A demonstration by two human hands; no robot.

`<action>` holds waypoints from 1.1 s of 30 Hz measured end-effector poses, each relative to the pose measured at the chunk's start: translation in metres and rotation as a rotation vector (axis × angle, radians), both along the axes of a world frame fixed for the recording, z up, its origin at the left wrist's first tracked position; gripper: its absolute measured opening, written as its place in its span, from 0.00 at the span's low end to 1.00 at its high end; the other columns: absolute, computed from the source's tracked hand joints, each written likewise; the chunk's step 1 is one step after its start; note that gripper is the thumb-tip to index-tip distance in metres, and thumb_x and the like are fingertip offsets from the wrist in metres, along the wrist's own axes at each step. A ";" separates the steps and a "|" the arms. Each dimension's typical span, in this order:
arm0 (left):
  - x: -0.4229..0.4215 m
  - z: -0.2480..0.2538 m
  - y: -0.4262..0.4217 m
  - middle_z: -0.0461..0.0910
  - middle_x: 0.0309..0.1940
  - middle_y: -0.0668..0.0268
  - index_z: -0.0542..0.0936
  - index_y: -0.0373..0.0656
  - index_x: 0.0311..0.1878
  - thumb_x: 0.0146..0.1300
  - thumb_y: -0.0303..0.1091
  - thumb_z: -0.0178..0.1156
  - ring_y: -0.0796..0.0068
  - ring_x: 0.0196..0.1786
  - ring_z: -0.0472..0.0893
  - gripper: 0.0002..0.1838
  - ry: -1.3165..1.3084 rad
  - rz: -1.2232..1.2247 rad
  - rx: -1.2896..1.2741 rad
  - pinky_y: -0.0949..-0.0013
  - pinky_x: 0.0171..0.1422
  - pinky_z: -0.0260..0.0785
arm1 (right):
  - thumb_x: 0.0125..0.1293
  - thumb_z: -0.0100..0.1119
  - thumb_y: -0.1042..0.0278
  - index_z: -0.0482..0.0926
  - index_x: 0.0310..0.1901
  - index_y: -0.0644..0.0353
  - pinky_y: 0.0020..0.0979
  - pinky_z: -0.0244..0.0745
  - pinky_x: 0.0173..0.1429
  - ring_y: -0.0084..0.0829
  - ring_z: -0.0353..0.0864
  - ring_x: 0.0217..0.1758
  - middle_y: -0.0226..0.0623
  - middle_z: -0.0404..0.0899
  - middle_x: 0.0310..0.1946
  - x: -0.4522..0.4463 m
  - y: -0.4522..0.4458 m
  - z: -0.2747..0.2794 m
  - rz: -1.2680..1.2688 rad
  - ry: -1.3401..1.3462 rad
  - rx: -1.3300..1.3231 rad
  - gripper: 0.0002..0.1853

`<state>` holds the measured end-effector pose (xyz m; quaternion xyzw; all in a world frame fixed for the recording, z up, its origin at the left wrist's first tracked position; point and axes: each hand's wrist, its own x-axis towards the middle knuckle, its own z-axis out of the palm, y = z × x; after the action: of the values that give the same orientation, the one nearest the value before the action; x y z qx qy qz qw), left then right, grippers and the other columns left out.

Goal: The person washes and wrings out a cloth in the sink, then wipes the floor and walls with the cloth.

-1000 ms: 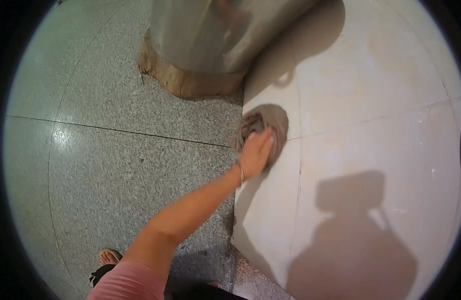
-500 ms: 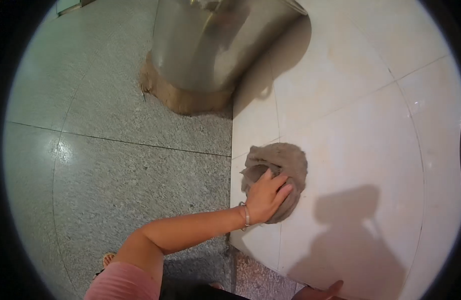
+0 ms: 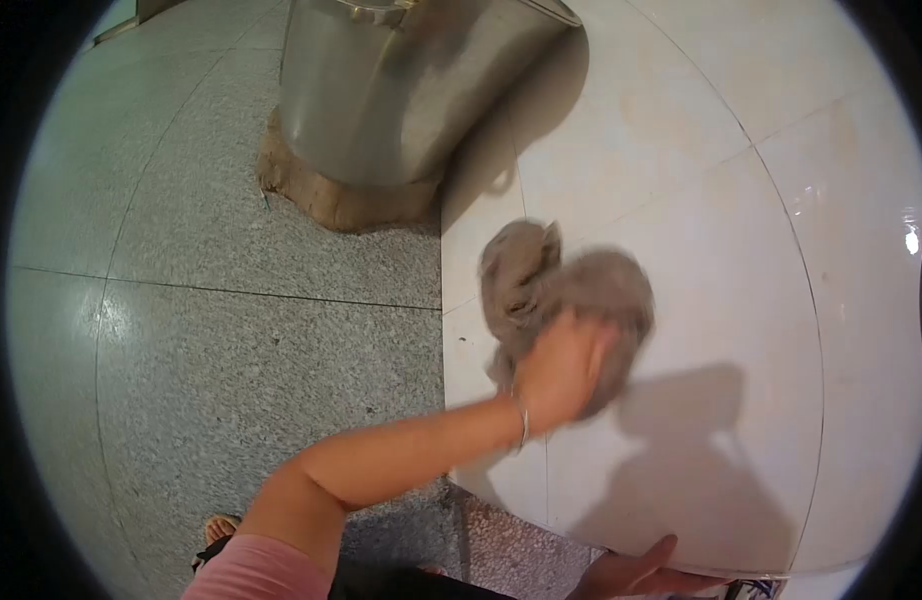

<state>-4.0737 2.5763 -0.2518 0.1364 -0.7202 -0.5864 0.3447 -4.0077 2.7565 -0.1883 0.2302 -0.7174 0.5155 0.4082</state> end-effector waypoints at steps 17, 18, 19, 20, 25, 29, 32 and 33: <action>0.021 -0.319 0.050 0.72 0.49 0.42 0.72 0.29 0.52 0.63 0.28 0.39 0.44 0.50 0.71 0.18 -0.822 -0.554 -1.036 0.56 0.57 0.64 | 0.62 0.49 0.68 0.29 0.70 0.51 0.47 0.63 0.65 0.48 0.56 0.67 0.51 0.42 0.68 0.005 0.003 -0.007 -0.196 -0.045 0.026 0.44; 0.025 -0.316 0.048 0.72 0.49 0.42 0.72 0.29 0.52 0.63 0.28 0.39 0.44 0.50 0.71 0.18 -0.833 -0.557 -1.034 0.56 0.57 0.64 | 0.62 0.49 0.68 0.29 0.70 0.52 0.47 0.64 0.64 0.48 0.56 0.67 0.52 0.41 0.68 0.010 -0.003 -0.003 -0.206 -0.108 -0.018 0.44; 0.028 -0.301 0.044 0.72 0.49 0.43 0.72 0.29 0.51 0.62 0.28 0.41 0.44 0.49 0.71 0.18 -0.751 -0.370 -0.481 0.55 0.55 0.65 | 0.62 0.49 0.68 0.29 0.70 0.53 0.47 0.65 0.64 0.49 0.57 0.66 0.53 0.41 0.68 0.011 -0.008 -0.002 -0.216 -0.169 -0.064 0.44; 0.027 -0.291 0.042 0.72 0.49 0.43 0.72 0.30 0.50 0.61 0.28 0.42 0.44 0.48 0.71 0.17 -0.633 -0.173 0.061 0.55 0.53 0.65 | 0.62 0.49 0.68 0.29 0.70 0.53 0.47 0.65 0.64 0.49 0.57 0.66 0.53 0.41 0.68 0.003 -0.009 -0.010 -0.217 -0.178 -0.064 0.44; -0.032 -0.237 -0.026 0.71 0.43 0.43 0.70 0.31 0.51 0.70 0.39 0.35 0.44 0.45 0.69 0.21 -0.425 0.325 -0.028 0.52 0.52 0.62 | 0.62 0.50 0.68 0.29 0.70 0.54 0.48 0.64 0.64 0.49 0.56 0.66 0.53 0.41 0.68 -0.023 -0.018 -0.031 -0.203 -0.171 0.012 0.44; -0.059 -0.277 -0.056 0.67 0.54 0.40 0.65 0.35 0.61 0.71 0.39 0.33 0.41 0.57 0.64 0.23 -0.614 0.149 0.143 0.55 0.63 0.57 | 0.62 0.50 0.67 0.30 0.70 0.55 0.48 0.64 0.64 0.49 0.56 0.66 0.54 0.42 0.67 -0.041 -0.014 -0.044 -0.225 -0.177 0.085 0.44; -0.051 -0.270 -0.051 0.55 0.67 0.50 0.56 0.37 0.68 0.71 0.37 0.31 0.50 0.67 0.56 0.25 -0.783 0.081 0.182 0.64 0.73 0.48 | 0.61 0.51 0.67 0.30 0.69 0.56 0.48 0.63 0.64 0.50 0.56 0.66 0.54 0.42 0.67 -0.046 -0.011 -0.046 -0.233 -0.169 0.104 0.44; -0.045 -0.274 -0.043 0.55 0.67 0.50 0.56 0.37 0.68 0.71 0.37 0.31 0.50 0.67 0.56 0.25 -0.791 0.077 0.176 0.64 0.73 0.48 | 0.61 0.51 0.67 0.30 0.69 0.56 0.48 0.63 0.65 0.50 0.56 0.66 0.54 0.42 0.67 -0.045 -0.011 -0.047 -0.232 -0.168 0.101 0.44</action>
<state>-4.1184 2.5335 -0.5257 0.4072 -0.7388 -0.5347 0.0498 -4.0531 2.7456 -0.2351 0.1222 -0.7959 0.4454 0.3914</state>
